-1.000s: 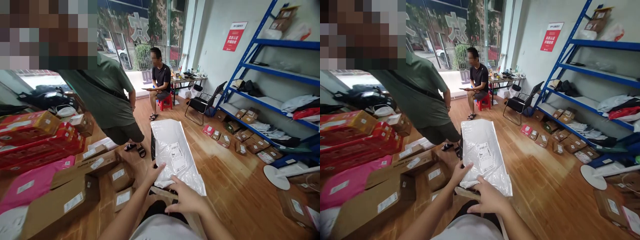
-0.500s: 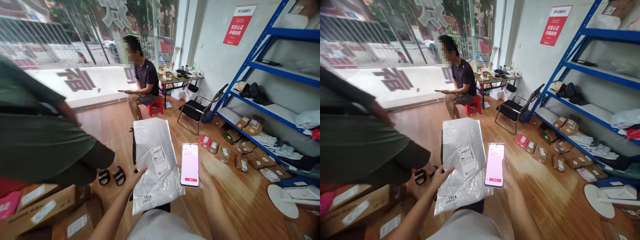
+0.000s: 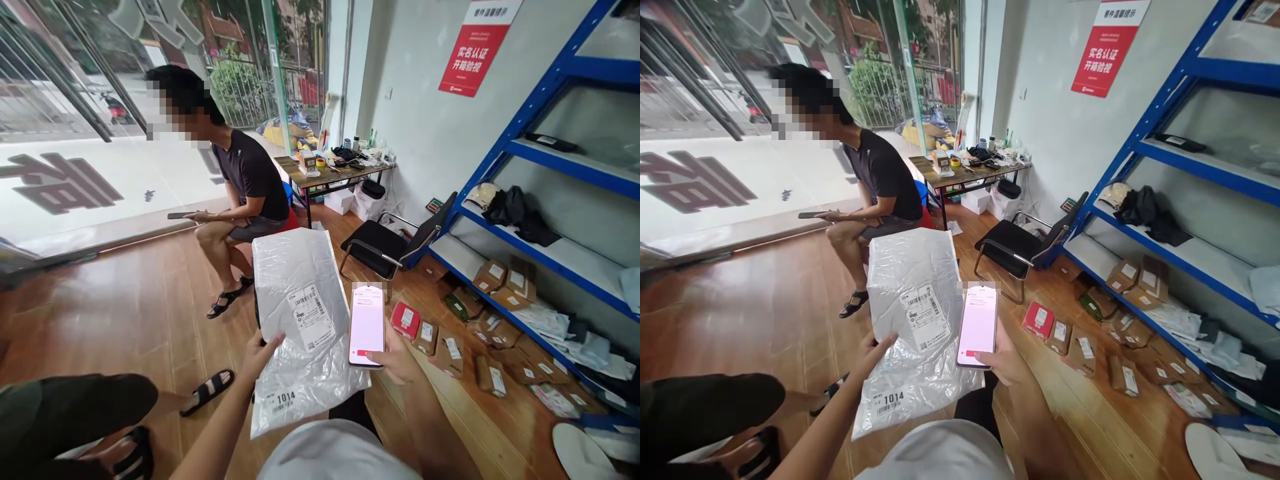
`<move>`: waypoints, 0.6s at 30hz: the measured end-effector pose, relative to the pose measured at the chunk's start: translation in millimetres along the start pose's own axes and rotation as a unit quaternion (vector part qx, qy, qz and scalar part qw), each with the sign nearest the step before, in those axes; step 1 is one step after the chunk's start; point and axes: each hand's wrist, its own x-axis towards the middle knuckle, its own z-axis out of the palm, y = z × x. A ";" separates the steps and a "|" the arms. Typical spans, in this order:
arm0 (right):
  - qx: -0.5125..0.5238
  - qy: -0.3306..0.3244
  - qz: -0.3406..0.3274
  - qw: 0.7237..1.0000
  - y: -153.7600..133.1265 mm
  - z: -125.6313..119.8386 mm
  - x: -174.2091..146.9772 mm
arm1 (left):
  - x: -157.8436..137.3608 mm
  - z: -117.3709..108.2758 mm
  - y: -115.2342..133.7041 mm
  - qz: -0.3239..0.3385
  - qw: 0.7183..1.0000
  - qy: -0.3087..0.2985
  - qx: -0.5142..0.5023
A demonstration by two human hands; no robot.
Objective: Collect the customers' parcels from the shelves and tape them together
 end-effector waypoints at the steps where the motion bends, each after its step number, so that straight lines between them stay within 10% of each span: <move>1: 0.000 -0.004 0.000 1.000 -7.7 -11.6 25.5 | 24.1 14.3 5.9 -0.008 1.000 0.001 -0.012; 10: -0.016 -0.058 0.019 0.998 -99.2 -102.3 259.6 | 207.5 130.0 86.2 -0.053 0.994 0.024 -0.089; 18: -0.040 -0.103 0.055 0.992 -150.8 -136.4 423.6 | 336.9 188.7 145.5 -0.052 0.992 0.062 -0.098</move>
